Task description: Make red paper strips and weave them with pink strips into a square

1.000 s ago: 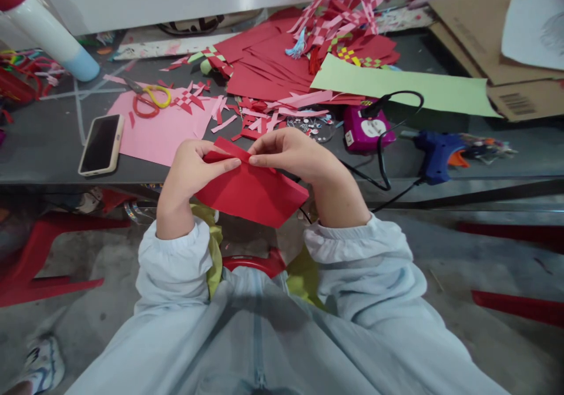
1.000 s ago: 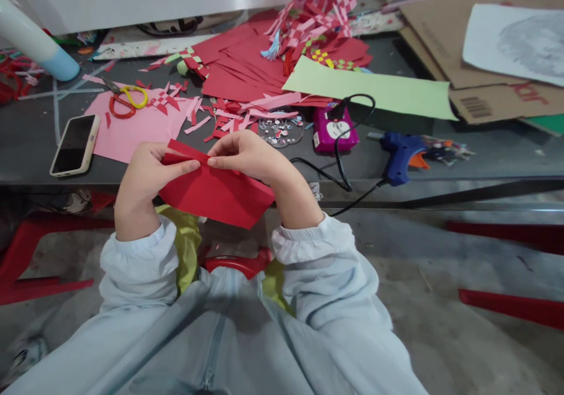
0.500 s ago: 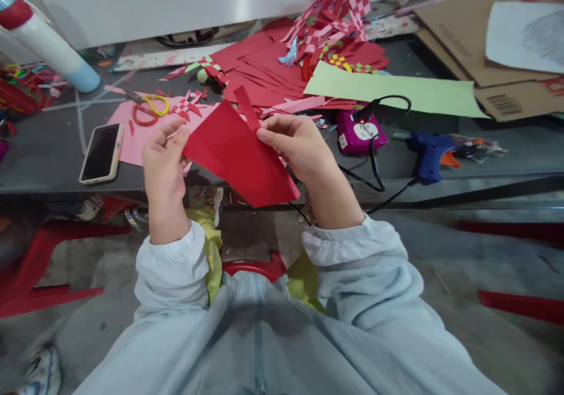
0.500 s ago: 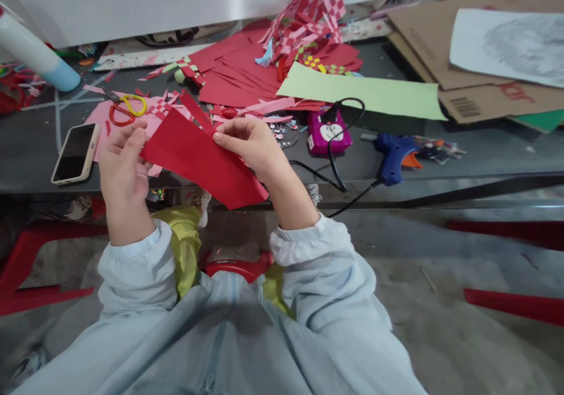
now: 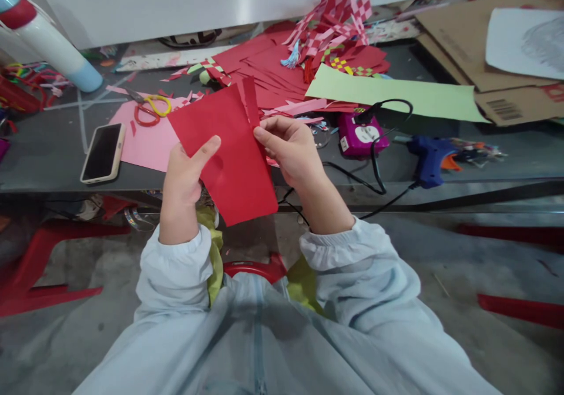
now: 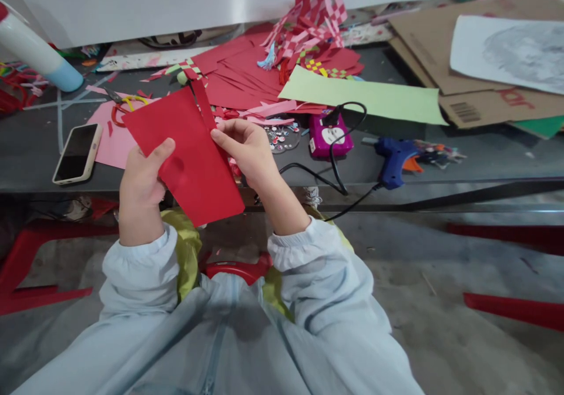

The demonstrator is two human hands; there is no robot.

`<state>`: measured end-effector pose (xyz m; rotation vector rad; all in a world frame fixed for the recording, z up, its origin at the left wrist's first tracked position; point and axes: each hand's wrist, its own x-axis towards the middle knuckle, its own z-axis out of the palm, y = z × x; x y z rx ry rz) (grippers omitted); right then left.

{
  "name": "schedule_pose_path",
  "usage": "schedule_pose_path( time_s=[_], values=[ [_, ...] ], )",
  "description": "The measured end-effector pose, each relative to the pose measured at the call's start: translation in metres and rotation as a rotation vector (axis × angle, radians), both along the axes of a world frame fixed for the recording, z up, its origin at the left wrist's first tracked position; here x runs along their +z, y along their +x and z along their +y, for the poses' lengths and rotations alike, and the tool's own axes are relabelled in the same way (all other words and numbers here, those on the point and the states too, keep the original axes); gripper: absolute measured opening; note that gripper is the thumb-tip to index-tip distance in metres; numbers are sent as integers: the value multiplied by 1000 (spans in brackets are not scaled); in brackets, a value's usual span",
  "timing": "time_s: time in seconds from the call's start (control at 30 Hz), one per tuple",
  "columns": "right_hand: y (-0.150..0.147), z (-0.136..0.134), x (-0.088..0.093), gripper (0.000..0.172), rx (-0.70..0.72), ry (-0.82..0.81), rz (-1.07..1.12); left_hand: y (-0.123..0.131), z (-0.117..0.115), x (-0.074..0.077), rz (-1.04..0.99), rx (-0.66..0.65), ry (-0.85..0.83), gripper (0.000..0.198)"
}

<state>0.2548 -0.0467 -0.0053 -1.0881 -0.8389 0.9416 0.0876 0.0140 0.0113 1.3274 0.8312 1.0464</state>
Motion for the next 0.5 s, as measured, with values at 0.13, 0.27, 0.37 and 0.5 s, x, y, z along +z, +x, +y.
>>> schedule_pose_path(
  time_s=[0.13,0.27,0.37,0.5],
  values=[
    [-4,1,1,41,27,-22,18,1,-2,-2,62,7,40,61],
    [-7,1,-1,38,72,-8,-6,2,-2,-3,89,25,64,64],
    [-10,0,0,37,118,-29,-7,3,-3,-3,111,46,60,68],
    [-14,-2,2,35,148,-20,18,4,-3,-3,119,51,65,68]
  ],
)
